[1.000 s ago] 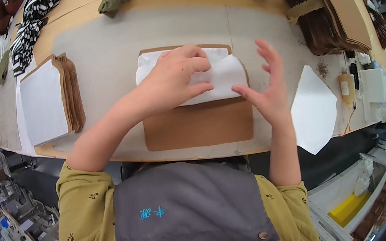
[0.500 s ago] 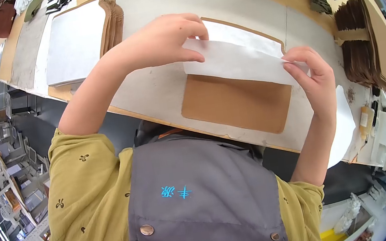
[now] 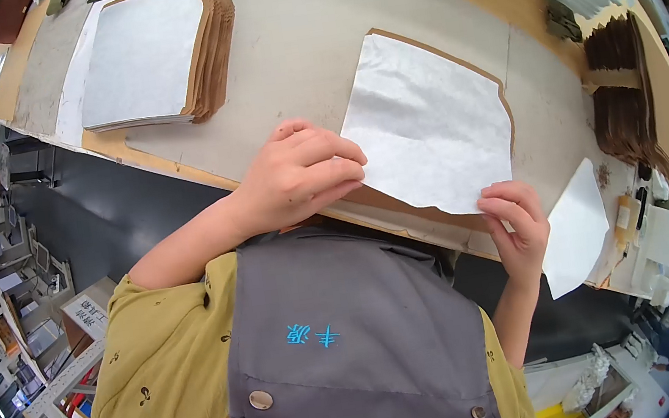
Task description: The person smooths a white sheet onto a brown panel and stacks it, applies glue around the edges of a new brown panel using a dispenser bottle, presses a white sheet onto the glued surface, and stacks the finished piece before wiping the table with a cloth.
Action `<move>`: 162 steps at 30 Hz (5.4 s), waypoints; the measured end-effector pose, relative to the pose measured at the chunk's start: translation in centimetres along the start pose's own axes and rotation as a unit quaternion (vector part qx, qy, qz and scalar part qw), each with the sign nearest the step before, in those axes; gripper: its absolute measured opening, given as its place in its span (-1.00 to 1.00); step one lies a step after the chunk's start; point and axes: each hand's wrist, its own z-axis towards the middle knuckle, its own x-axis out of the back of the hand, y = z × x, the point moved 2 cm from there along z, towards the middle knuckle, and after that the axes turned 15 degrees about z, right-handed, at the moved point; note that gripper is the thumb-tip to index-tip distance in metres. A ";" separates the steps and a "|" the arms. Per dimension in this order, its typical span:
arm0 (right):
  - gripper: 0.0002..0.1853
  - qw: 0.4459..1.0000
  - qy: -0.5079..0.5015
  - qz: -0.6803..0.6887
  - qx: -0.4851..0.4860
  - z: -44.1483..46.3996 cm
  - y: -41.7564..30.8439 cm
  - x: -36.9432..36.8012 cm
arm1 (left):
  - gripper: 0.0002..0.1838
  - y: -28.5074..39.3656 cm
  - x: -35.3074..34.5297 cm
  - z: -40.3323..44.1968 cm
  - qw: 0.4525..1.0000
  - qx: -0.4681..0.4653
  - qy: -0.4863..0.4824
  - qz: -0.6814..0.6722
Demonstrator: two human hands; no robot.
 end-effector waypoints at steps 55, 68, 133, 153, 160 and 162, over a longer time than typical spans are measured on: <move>-0.72 0.992 0.018 -0.116 0.040 -4.2 1.1 -1.7 | -0.64 0.8 -1.6 -3.6 0.996 -0.062 0.020 0.066; -0.70 0.993 0.023 -0.112 0.040 -4.1 1.2 -1.7 | -0.20 -0.4 -0.7 -3.6 0.954 -0.063 -0.244 0.163; -0.54 0.991 0.095 -0.097 0.001 -4.3 3.5 1.5 | -0.77 7.0 -10.6 7.8 0.910 -0.030 -0.193 -0.367; -0.60 0.982 0.051 -0.173 0.049 -5.2 4.6 1.8 | 0.00 5.1 -8.9 6.9 0.884 -0.322 -0.337 0.048; -0.66 0.970 0.181 -0.165 0.009 -6.6 4.1 3.4 | -0.08 5.3 -9.3 7.0 0.856 -0.370 -0.359 -0.029; -0.70 0.956 0.248 -0.150 -0.049 -7.9 4.2 3.8 | -0.11 4.2 -9.4 8.6 0.926 -0.243 -0.269 0.103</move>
